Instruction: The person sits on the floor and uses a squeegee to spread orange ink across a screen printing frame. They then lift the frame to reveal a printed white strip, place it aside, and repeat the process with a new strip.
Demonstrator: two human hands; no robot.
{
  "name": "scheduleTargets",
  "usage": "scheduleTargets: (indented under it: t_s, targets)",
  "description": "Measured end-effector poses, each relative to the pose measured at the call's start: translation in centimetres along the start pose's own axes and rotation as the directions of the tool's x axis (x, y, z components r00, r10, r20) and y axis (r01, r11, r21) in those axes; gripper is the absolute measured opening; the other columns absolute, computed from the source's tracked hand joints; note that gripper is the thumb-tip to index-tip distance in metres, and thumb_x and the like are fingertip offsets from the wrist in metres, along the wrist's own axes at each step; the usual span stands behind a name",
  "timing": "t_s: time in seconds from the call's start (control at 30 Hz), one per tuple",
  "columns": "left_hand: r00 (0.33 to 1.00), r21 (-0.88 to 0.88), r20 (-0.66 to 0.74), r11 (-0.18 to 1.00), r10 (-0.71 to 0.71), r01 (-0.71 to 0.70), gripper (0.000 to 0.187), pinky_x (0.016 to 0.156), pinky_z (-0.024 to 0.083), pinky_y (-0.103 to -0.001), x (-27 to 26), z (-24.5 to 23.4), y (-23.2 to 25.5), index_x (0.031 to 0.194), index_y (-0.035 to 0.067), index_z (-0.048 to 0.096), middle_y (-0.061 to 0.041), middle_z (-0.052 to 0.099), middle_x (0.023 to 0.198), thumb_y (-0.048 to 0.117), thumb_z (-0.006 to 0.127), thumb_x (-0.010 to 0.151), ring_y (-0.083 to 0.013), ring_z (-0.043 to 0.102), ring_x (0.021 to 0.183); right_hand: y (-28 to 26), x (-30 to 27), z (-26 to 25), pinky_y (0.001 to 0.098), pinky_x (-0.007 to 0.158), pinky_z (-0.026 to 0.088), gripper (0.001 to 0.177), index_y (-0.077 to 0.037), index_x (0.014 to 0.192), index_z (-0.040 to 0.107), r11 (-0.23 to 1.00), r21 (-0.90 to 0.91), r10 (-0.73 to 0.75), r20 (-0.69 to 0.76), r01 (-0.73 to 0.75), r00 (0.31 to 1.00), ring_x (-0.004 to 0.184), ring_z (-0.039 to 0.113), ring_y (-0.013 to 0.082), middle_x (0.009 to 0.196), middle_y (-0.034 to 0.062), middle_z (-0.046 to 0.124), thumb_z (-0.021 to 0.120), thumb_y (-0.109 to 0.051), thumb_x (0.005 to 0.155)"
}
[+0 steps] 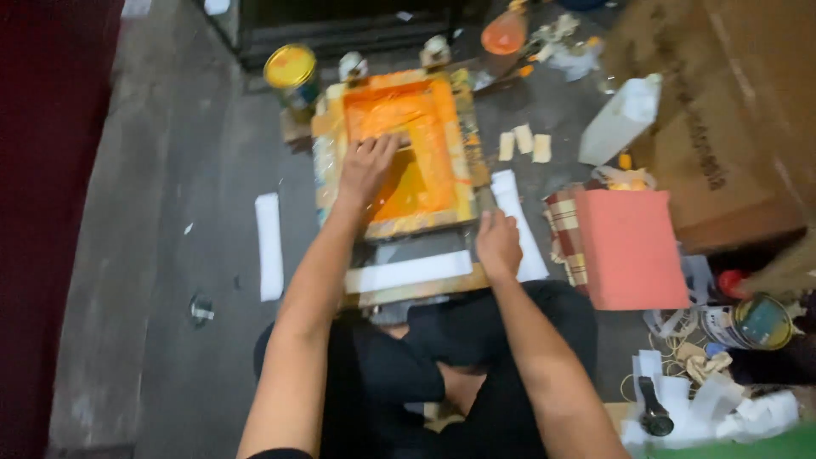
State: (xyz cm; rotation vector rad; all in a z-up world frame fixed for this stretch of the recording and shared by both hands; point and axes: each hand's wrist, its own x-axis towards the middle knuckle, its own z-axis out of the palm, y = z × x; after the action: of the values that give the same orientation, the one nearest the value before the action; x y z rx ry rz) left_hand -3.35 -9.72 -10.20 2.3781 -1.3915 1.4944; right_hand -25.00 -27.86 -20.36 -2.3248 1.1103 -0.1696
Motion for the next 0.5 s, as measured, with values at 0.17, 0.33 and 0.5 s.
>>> scheduleTargets:
  t_s: [0.17, 0.33, 0.5]
  targets:
    - [0.995, 0.025, 0.027, 0.995, 0.095, -0.096, 0.015, 0.076, 0.051, -0.027, 1.1, 4.2, 0.2, 0.115, 0.019, 0.064, 0.003, 0.066, 0.099, 0.023, 0.052, 0.107, -0.0145, 0.069, 0.090, -1.5, -1.0, -2.8, 0.0580, 0.089, 0.056, 0.049, -0.011, 0.138, 0.057, 1.000, 0.006, 0.003, 0.050, -0.003, 0.999, 0.117, 0.063, 0.0408, 0.121, 0.0158, 0.059, 0.033, -0.044, 0.112]
    - [0.985, -0.006, 0.107, 0.990, 0.137, -0.138, 0.014, 0.078, 0.056, -0.026, 0.9, 6.0, 0.4, 0.116, 0.016, 0.063, 0.002, 0.068, 0.100, 0.024, 0.055, 0.107, -0.0151, 0.071, 0.092, -0.8, -0.8, -1.6, 0.0543, 0.083, 0.059, 0.048, -0.010, 0.136, 0.059, 0.998, -0.044, -0.052, -0.019, 0.051, 0.998, 0.112, 0.066, 0.0392, 0.118, 0.0145, 0.061, 0.036, -0.044, 0.110]
    - [0.942, -0.065, 0.297, 0.987, 0.159, -0.146, 0.035, 0.084, 0.058, -0.024, -2.4, 9.3, 0.7, 0.130, 0.021, 0.061, 0.003, 0.071, 0.110, 0.033, 0.065, 0.097, -0.0122, 0.072, 0.104, -0.3, -0.3, 0.0, 0.0524, 0.078, 0.060, 0.044, -0.012, 0.134, 0.060, 0.994, -0.076, -0.083, -0.121, 0.074, 0.989, 0.107, 0.066, 0.0374, 0.113, 0.0141, 0.061, 0.041, -0.043, 0.109]
